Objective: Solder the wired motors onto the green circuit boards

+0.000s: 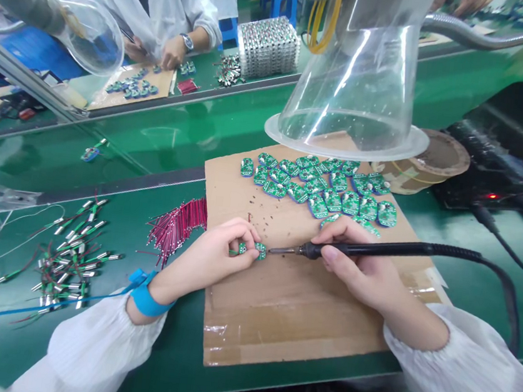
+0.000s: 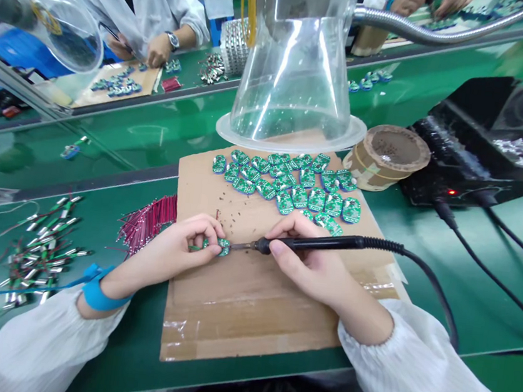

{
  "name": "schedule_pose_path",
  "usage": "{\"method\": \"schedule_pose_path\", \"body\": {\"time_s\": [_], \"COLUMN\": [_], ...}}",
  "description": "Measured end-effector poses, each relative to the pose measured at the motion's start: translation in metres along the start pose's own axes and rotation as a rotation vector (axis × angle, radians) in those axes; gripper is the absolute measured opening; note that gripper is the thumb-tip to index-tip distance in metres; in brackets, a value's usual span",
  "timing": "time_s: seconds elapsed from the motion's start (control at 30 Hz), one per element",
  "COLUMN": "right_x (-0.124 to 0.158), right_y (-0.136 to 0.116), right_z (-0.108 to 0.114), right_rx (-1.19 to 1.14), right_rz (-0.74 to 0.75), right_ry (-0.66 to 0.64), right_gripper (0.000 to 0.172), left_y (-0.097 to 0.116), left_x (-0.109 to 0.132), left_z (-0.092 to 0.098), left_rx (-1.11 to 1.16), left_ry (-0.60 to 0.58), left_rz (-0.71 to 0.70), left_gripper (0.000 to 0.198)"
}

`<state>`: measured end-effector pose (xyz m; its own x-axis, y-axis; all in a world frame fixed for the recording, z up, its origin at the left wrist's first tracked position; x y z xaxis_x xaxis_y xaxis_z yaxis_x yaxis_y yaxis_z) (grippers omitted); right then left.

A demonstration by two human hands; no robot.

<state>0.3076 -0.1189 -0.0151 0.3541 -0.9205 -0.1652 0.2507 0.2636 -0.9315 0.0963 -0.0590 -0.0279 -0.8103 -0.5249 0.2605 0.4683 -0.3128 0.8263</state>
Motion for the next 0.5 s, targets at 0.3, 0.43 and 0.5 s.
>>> {"method": "schedule_pose_path", "body": {"time_s": [0.3,0.43,0.5], "right_x": [-0.0018,-0.0017,-0.0017], "right_y": [-0.0031,-0.002,-0.0016], "right_z": [-0.0012,-0.0017,-0.0017], "right_rx": [0.084,0.088,0.091], "right_rz": [0.038,0.044,0.042], "right_ry": [-0.024,-0.025,-0.026], "right_gripper": [0.005,0.005,0.006], "left_y": [0.0022,0.0014,0.001], "left_x": [0.0009,0.0007,0.0003], "left_z": [0.0007,0.0005,0.0002], "left_rx": [0.005,0.004,0.003], "left_ry": [-0.006,0.003,0.005], "left_rz": [0.022,0.022,0.024], "left_gripper": [0.008,0.008,0.008]}}
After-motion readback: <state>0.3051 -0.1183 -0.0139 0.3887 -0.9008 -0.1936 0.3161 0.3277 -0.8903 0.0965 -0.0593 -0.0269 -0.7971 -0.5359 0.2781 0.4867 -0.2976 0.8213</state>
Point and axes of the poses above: each hand's wrist, its own x-axis away from the middle knuckle, its own z-axis out of the back of the hand, y = z × x, the point moved 7 cm from there along -x, towards the middle knuckle, and after that the axes turned 15 degrees about -y, right-handed, at the moved point
